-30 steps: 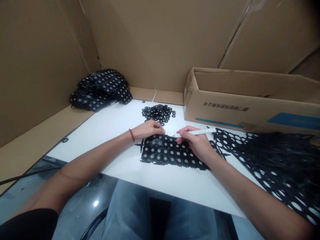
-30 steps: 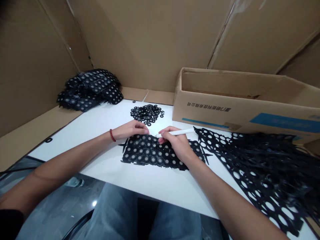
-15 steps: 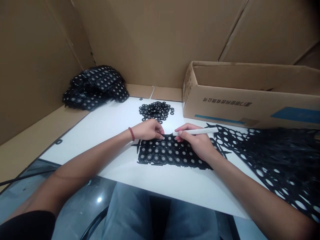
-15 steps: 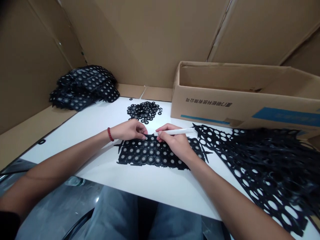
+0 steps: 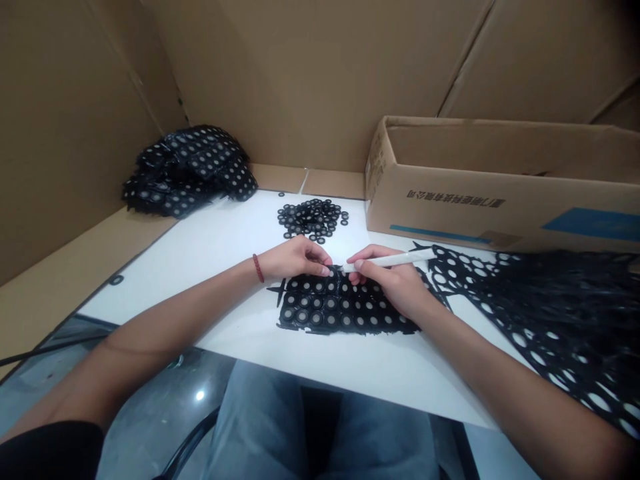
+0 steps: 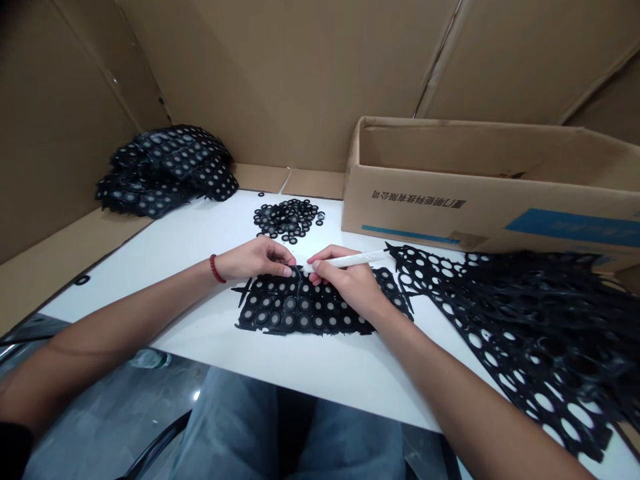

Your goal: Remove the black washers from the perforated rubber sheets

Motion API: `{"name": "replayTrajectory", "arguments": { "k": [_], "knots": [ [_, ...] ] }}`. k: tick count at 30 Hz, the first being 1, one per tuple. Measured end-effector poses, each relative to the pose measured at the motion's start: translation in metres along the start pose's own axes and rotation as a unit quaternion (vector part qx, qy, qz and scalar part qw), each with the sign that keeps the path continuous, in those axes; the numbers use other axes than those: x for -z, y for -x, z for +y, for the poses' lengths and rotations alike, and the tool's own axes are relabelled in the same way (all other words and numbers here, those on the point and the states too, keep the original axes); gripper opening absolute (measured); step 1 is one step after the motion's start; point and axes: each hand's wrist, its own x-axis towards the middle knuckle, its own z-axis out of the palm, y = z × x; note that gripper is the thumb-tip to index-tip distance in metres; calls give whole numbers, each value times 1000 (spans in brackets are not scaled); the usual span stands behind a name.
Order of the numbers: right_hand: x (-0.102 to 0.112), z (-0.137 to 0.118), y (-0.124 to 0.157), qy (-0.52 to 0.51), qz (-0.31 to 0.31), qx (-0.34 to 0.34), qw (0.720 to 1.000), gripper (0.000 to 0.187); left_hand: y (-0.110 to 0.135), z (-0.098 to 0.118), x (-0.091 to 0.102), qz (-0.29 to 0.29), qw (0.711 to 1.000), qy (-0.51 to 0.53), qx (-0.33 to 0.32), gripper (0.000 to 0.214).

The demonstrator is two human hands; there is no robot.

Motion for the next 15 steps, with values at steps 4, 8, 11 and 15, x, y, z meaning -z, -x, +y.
{"name": "replayTrajectory", "arguments": {
  "k": [4, 8, 11, 15],
  "knots": [
    [0, 1, 0, 6, -1, 0, 1000, 11, 0, -1, 0, -5, 1000, 3, -2, 19],
    [-1, -2, 0, 8, 1, -3, 1000, 11, 1, -3, 0, -10, 1000, 19, -4, 19],
    [-2, -6, 2, 18, 10, -8, 1000, 10, 1, -3, -2, -6, 999, 31, -7, 18],
    [-7, -11, 4, 75, 10, 0, 997, 9, 0, -3, -5, -12, 999, 38, -16, 17]
  ]
}}
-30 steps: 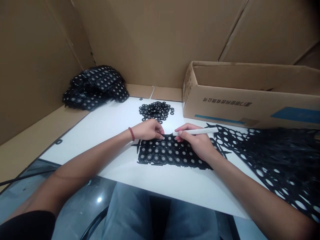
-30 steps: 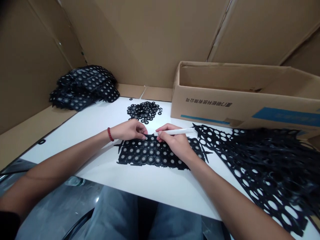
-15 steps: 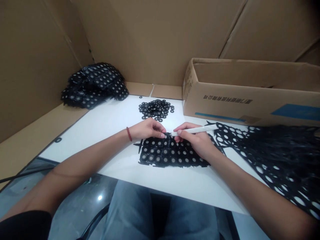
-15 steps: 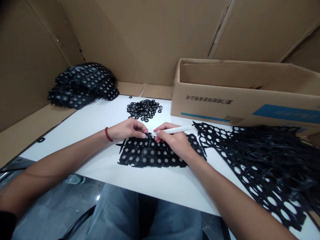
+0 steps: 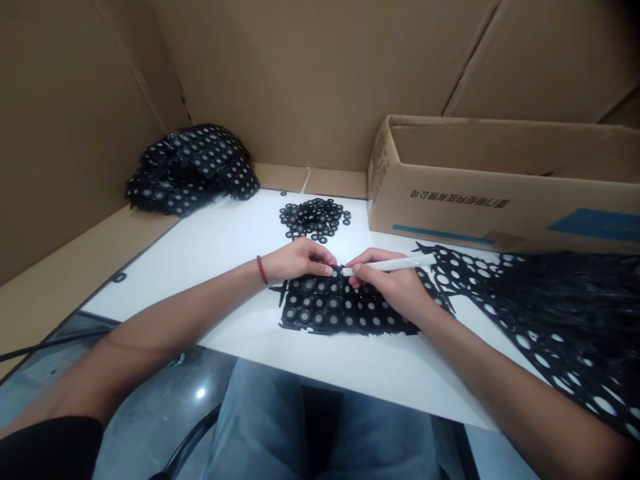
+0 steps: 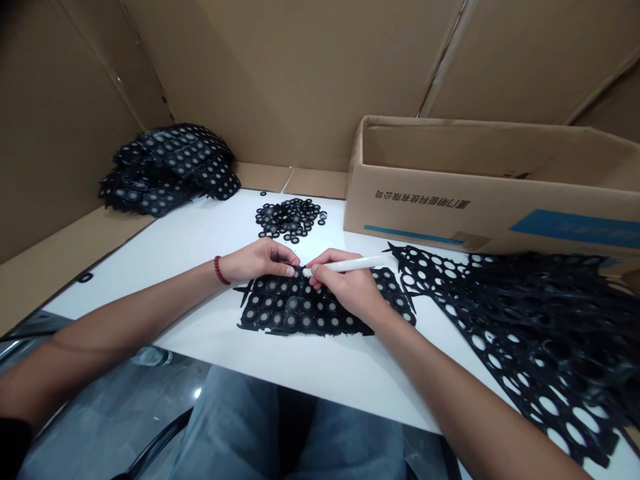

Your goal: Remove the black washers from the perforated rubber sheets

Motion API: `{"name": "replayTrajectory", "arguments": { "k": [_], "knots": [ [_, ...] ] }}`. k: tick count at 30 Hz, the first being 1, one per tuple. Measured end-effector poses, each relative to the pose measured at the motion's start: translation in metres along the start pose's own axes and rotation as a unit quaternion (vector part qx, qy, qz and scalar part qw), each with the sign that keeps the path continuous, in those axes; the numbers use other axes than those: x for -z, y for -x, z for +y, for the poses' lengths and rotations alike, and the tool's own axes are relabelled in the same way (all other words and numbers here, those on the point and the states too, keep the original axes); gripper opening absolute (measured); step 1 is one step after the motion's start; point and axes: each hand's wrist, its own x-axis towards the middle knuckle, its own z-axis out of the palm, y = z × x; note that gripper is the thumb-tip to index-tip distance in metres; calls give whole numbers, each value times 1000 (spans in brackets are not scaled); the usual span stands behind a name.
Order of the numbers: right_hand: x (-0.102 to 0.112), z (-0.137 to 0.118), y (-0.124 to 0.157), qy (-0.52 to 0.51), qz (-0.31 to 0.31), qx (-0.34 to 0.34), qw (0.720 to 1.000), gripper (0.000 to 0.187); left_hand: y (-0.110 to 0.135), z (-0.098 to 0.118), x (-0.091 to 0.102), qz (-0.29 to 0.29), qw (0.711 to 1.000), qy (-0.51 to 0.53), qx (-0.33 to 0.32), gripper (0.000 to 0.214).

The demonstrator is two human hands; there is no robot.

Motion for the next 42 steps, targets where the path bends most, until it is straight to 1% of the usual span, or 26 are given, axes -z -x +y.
{"name": "replayTrajectory", "arguments": {
  "k": [2, 4, 6, 10, 11, 13, 17, 19, 23, 28, 32, 35, 42],
  "knots": [
    [-3, -1, 0, 29, -14, -2, 999, 9, -1, 0, -1, -9, 1000, 0, -3, 17],
    [-4, 1, 0, 27, -24, -8, 999, 9, -2, -1, -1, -8, 1000, -2, -4, 18],
    [-2, 3, -1, -16, -14, -21, 1000, 8, -2, -2, 1, 3, 1000, 1, -5, 19],
    [7, 12, -6, -147, 54, -51, 986, 8, -2, 0, 7, 19, 1000, -4, 13, 21],
    [10, 14, -7, -168, 66, -55, 982, 7, -3, 2, 7, 18, 999, -21, 22, 22],
    [14, 18, -8, -180, 70, -57, 979, 6, -8, 9, 7, 11, 996, -78, 36, 24],
    [17, 25, -5, -156, 48, -41, 986, 6, -23, 22, -1, -9, 975, -211, 72, 22],
    [18, 27, -3, -148, 50, -32, 987, 6, -27, 23, -5, -13, 969, -234, 80, 19],
    [20, 27, -3, -125, 39, -31, 991, 8, -25, 19, -5, -11, 976, -207, 67, 21],
    [21, 25, -2, -84, 31, -16, 996, 9, -19, 17, -3, -7, 966, -251, 58, 17],
    [20, 19, -1, -37, 15, -8, 999, 8, -17, 14, 0, -32, 982, -185, 31, 17],
    [19, 15, -1, -27, 12, -9, 1000, 9, -17, 9, 2, -41, 989, -142, 14, 17],
    [18, 10, 1, -16, 13, -20, 1000, 10, -17, 11, 1, -38, 993, -107, 18, 17]
  ]
}}
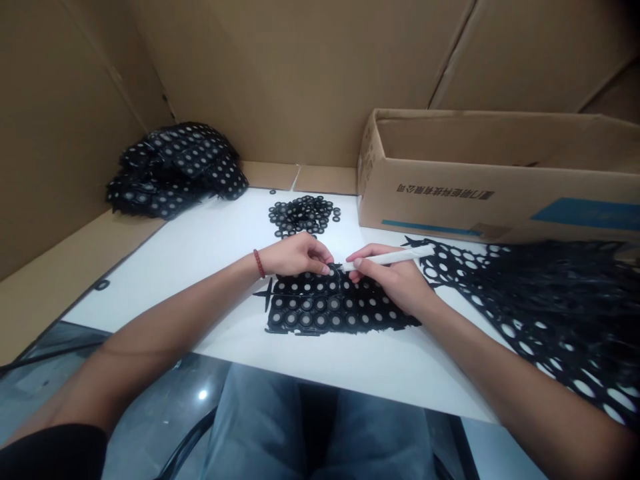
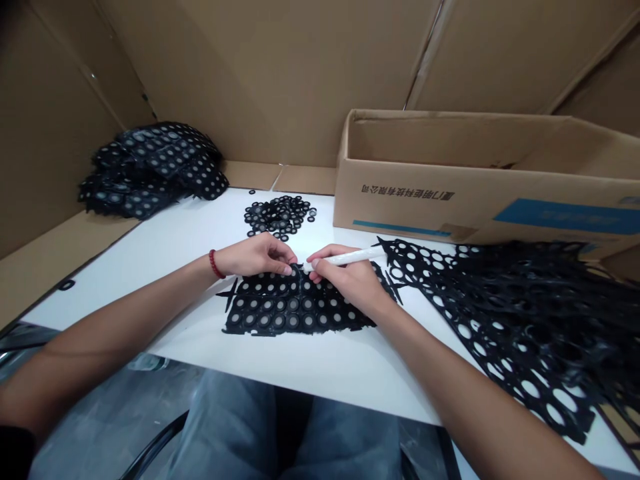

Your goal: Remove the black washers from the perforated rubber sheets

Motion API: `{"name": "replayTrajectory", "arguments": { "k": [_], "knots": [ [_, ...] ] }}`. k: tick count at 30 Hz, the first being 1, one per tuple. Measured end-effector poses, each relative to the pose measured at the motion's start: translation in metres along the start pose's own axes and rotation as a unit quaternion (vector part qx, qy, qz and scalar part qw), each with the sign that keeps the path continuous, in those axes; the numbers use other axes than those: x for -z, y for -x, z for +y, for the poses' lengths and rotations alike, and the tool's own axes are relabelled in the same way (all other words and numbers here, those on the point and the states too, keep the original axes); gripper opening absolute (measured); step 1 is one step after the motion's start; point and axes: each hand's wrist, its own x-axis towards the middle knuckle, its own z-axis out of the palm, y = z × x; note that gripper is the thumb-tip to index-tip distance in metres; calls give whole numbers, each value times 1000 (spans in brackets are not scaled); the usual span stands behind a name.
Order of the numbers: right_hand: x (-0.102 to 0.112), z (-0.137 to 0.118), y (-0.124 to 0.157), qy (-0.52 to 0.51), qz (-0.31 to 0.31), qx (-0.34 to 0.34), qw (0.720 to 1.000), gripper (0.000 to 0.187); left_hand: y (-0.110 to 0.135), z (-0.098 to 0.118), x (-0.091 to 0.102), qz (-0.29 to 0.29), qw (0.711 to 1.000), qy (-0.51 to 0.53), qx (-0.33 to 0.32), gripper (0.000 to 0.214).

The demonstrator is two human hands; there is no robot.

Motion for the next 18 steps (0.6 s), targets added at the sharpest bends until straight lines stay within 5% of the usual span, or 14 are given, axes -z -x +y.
{"name": "replayTrajectory", "arguments": {
  "k": [18],
  "knots": [
    [-2, -7, 3, 30, 22, 0, 999, 10, -2, -4, -4, 25, 999, 26, -39, 19]
  ]
}}
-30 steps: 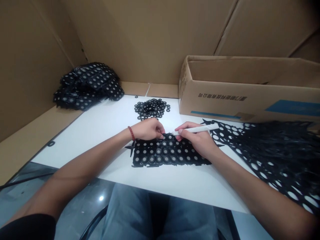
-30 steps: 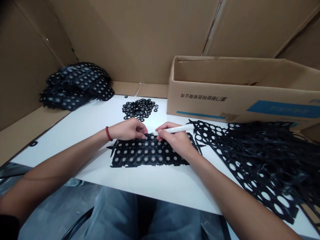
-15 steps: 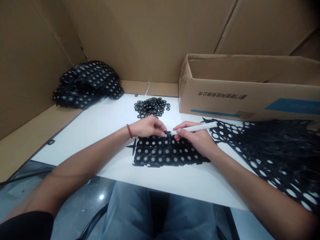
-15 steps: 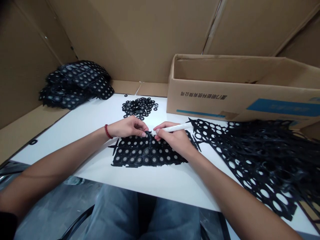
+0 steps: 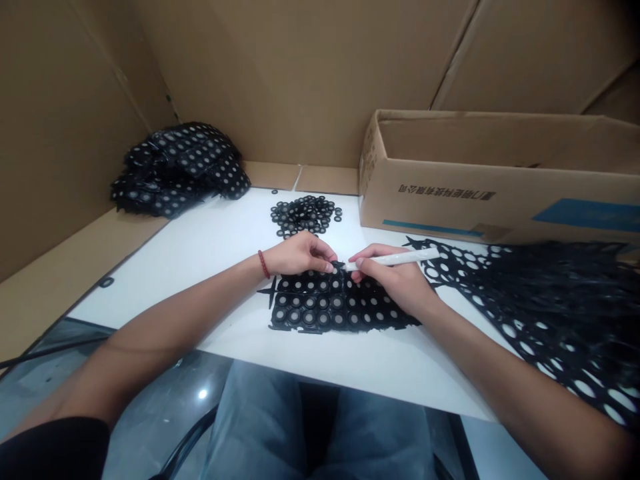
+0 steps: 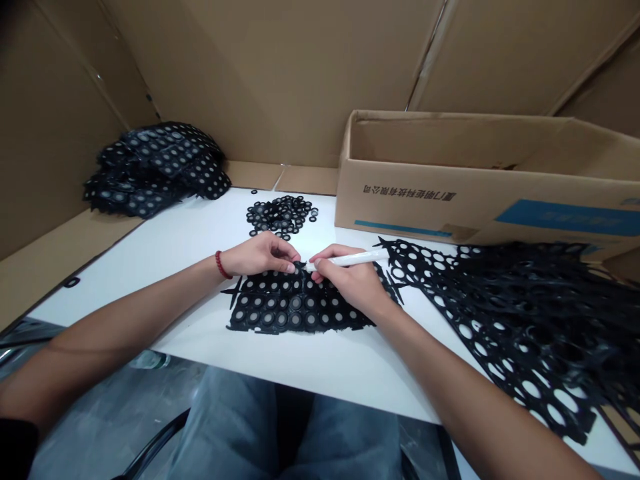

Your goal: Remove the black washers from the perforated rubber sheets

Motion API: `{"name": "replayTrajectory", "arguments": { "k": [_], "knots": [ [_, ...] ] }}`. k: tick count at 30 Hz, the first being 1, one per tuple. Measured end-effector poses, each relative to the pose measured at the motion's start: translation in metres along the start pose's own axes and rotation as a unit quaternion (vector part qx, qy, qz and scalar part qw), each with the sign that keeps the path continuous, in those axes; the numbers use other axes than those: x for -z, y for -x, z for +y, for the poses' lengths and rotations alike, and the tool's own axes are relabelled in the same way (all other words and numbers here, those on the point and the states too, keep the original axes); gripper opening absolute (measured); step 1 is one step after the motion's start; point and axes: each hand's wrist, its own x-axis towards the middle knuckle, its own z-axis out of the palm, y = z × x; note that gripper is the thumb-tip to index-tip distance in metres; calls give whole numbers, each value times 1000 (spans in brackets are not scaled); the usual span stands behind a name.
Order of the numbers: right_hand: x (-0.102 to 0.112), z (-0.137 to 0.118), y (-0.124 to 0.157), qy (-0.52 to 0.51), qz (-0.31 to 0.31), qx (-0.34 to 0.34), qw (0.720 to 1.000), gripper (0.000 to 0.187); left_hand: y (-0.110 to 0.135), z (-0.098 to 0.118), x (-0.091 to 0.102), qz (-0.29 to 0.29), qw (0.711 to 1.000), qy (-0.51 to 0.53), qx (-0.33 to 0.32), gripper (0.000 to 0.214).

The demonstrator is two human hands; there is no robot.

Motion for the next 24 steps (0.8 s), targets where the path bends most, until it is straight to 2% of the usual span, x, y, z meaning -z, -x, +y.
{"name": "replayTrajectory", "arguments": {
  "k": [6, 13, 18, 24],
  "knots": [
    [-4, 1, 1, 31, -34, 15, 999, 11, 0, -2, -3, -4, 1000, 14, -10, 20],
    [-7, 4, 1, 30, -26, -3, 999, 12, -1, -3, -4, 7, 1000, 25, -17, 21],
    [-4, 1, 0, -28, -29, -28, 999, 12, 0, -1, -2, 1, 1000, 25, -9, 22],
    [-2, 1, -1, -11, -29, -12, 999, 11, 0, -3, -1, -8, 999, 38, -7, 22]
  ]
}}
